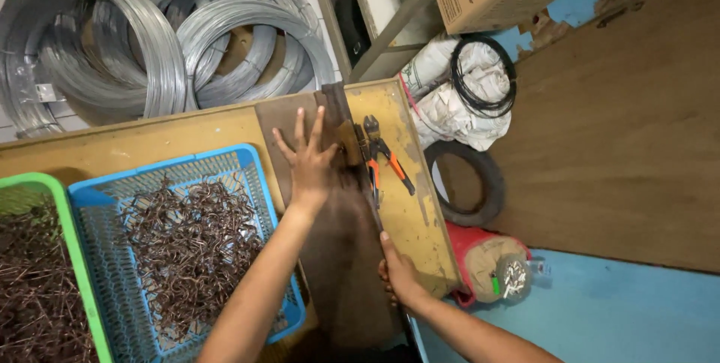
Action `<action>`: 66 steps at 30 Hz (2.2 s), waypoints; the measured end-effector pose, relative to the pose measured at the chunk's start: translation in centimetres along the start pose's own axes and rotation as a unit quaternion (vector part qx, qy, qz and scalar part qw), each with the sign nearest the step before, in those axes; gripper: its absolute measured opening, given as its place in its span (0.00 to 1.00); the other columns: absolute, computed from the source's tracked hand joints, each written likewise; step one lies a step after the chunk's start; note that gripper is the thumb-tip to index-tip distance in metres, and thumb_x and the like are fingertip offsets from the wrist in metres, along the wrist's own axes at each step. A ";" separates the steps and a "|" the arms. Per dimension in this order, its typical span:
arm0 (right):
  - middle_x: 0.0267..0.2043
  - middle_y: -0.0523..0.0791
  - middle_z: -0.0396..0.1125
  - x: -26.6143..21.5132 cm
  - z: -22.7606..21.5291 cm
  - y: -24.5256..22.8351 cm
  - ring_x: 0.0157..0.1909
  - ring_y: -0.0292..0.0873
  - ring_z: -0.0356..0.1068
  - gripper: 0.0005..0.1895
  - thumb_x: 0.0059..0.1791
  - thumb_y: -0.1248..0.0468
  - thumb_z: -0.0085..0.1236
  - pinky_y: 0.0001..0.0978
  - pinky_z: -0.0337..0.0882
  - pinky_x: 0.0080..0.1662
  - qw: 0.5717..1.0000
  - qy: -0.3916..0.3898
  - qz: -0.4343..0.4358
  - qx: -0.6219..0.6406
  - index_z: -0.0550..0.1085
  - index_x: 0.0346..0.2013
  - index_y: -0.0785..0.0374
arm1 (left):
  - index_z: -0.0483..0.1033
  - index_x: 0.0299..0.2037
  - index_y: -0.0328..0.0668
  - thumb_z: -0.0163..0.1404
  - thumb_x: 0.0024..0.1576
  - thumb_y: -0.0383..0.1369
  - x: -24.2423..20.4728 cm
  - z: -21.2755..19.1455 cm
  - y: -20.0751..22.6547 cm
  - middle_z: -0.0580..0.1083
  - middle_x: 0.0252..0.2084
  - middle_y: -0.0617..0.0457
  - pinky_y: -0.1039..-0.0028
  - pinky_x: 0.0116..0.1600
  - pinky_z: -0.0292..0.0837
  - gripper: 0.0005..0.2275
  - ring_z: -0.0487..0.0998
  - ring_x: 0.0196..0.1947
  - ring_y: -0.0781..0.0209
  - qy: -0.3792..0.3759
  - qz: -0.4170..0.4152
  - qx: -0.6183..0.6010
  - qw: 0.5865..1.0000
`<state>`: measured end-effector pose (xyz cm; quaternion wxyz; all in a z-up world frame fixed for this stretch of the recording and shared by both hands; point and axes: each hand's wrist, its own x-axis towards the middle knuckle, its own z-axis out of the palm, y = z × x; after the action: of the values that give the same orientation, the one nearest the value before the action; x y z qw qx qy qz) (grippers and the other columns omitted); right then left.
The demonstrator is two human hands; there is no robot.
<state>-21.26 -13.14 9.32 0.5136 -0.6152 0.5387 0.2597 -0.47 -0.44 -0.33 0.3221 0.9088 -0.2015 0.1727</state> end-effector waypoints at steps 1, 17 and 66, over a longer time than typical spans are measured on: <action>0.15 0.44 0.49 -0.1 0.0 -0.2 0.13 0.42 0.47 0.41 0.48 0.26 0.37 0.36 0.52 0.21 1.000 0.000 -0.003 -0.003 0.60 0.14 0.61 | 0.83 0.39 0.54 0.57 0.48 0.24 0.2 0.0 0.0 0.47 0.80 0.55 0.25 0.71 0.19 0.12 0.36 0.80 0.42 0.003 -0.002 0.001 1.000; 0.11 0.45 0.51 5.1 -0.2 3.3 0.12 0.43 0.49 0.40 0.51 0.31 0.38 0.35 0.51 0.20 0.997 0.023 -0.079 0.000 0.62 0.11 0.61 | 0.83 0.35 0.42 0.55 0.50 0.26 1.0 -2.1 2.1 0.46 0.79 0.47 0.30 0.75 0.28 0.06 0.37 0.78 0.38 -0.039 0.007 -0.038 0.998; 0.11 0.48 0.54 6.3 0.0 3.5 0.11 0.45 0.58 0.45 0.51 0.28 0.39 0.36 0.63 0.14 0.987 0.007 -0.157 -0.044 0.68 0.12 0.66 | 0.84 0.34 0.55 0.57 0.56 0.37 0.3 -0.8 1.6 0.59 0.76 0.48 0.24 0.68 0.40 0.03 0.51 0.76 0.36 0.053 0.006 0.044 0.998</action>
<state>-22.74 -15.28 2.60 0.5165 -0.7163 0.4269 0.1947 -1.07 -1.12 1.19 0.2906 0.9106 -0.1818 0.2309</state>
